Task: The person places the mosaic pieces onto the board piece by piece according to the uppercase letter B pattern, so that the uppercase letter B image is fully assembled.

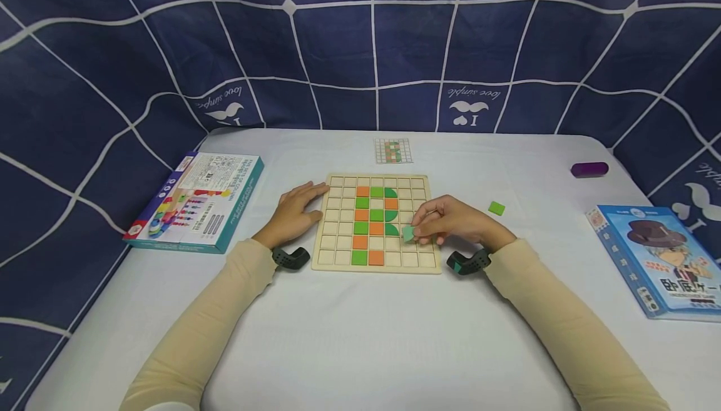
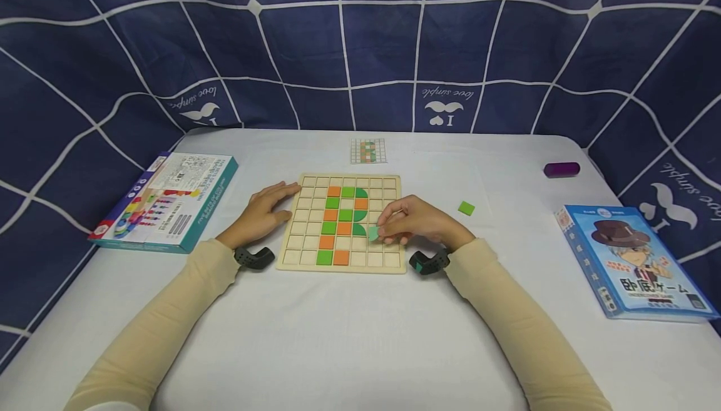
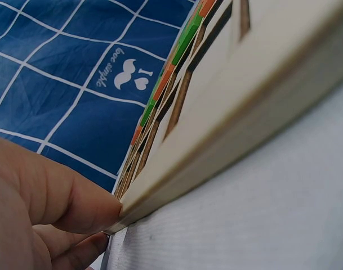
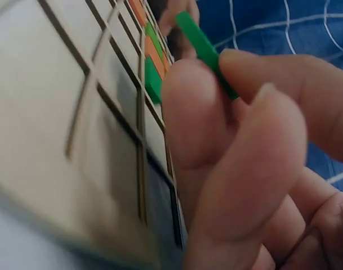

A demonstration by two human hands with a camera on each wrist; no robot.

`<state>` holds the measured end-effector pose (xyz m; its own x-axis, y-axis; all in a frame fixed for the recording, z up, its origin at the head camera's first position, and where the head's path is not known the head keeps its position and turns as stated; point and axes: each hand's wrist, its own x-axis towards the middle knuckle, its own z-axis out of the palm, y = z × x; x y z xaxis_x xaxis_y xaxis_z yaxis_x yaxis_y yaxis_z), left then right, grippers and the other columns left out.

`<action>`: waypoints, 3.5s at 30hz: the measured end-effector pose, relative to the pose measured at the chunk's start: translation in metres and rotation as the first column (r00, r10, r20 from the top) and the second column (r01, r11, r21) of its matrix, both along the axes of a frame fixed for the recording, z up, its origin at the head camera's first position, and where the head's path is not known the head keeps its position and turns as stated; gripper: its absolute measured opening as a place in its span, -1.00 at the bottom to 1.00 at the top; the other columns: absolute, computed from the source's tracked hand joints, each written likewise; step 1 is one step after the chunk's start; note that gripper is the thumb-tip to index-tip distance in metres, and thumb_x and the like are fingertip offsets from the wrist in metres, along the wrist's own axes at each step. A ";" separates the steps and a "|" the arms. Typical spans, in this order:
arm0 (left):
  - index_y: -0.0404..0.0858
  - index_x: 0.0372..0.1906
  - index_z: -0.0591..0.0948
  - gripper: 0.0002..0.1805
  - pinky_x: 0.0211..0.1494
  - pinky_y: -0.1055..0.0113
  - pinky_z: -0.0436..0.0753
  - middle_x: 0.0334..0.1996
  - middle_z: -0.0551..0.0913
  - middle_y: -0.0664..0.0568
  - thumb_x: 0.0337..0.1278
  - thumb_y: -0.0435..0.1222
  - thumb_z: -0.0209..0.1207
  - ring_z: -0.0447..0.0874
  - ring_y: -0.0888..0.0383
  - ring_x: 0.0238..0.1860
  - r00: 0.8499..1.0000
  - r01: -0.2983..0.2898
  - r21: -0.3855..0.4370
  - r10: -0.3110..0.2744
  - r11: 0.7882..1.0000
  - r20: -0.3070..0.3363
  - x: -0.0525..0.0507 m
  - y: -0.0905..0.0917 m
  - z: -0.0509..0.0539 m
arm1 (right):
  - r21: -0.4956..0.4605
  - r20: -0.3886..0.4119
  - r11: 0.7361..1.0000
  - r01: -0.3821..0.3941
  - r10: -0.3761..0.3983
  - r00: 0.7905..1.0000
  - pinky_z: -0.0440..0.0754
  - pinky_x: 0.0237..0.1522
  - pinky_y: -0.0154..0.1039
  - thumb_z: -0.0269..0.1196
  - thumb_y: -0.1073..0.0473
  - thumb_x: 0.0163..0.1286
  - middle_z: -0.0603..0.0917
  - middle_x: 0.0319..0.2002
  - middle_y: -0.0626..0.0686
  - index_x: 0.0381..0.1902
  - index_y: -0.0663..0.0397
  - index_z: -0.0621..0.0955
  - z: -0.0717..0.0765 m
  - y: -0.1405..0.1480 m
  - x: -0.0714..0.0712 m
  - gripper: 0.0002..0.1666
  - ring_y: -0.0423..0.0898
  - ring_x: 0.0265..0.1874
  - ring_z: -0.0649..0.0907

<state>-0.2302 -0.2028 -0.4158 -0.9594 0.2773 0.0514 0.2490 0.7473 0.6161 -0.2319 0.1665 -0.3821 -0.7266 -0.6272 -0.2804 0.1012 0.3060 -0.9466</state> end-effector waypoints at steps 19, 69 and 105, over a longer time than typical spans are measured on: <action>-0.32 0.63 0.39 -0.29 0.72 -0.17 -0.10 0.66 0.32 -0.14 0.39 -0.34 0.14 0.02 -0.16 0.73 1.000 0.005 0.001 -0.005 1.000 -0.004 -0.001 0.000 -0.002 | 0.105 -0.123 0.988 -0.110 0.123 0.985 0.61 -0.52 -0.45 0.42 0.43 0.38 0.75 -0.51 -0.01 -0.27 0.23 0.76 0.002 -0.031 0.025 -0.95 -0.25 -0.57 0.65; -0.32 0.63 0.37 -0.28 0.73 -0.16 -0.13 0.67 0.31 -0.13 0.39 -0.33 0.13 0.01 -0.15 0.74 1.000 0.001 -0.005 -0.001 1.000 0.005 -0.001 0.001 -0.001 | 0.016 -0.296 0.999 0.035 -0.029 0.955 0.59 -0.43 -0.32 0.29 0.36 0.51 0.72 -0.28 0.10 0.10 0.52 0.66 0.006 0.034 -0.009 -0.68 -0.18 -0.49 0.54; -0.31 0.64 0.37 -0.28 0.73 -0.17 -0.11 0.67 0.31 -0.13 0.40 -0.33 0.12 0.01 -0.16 0.74 1.000 -0.004 -0.013 0.004 1.000 0.004 0.000 0.000 -0.002 | -0.125 -0.202 0.890 0.438 -0.455 0.867 0.46 -0.57 -0.40 0.23 0.37 0.61 0.58 -0.45 -0.11 -0.10 -0.14 0.84 -0.022 0.152 -0.021 -0.68 -0.24 -0.54 0.46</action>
<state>-0.2305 -0.2031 -0.4176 -0.9606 0.2744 0.0436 0.2436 0.7560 0.6075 -0.2532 0.3183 -0.4036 -0.9713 -0.2334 -0.0469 -0.0026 0.2073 -0.9783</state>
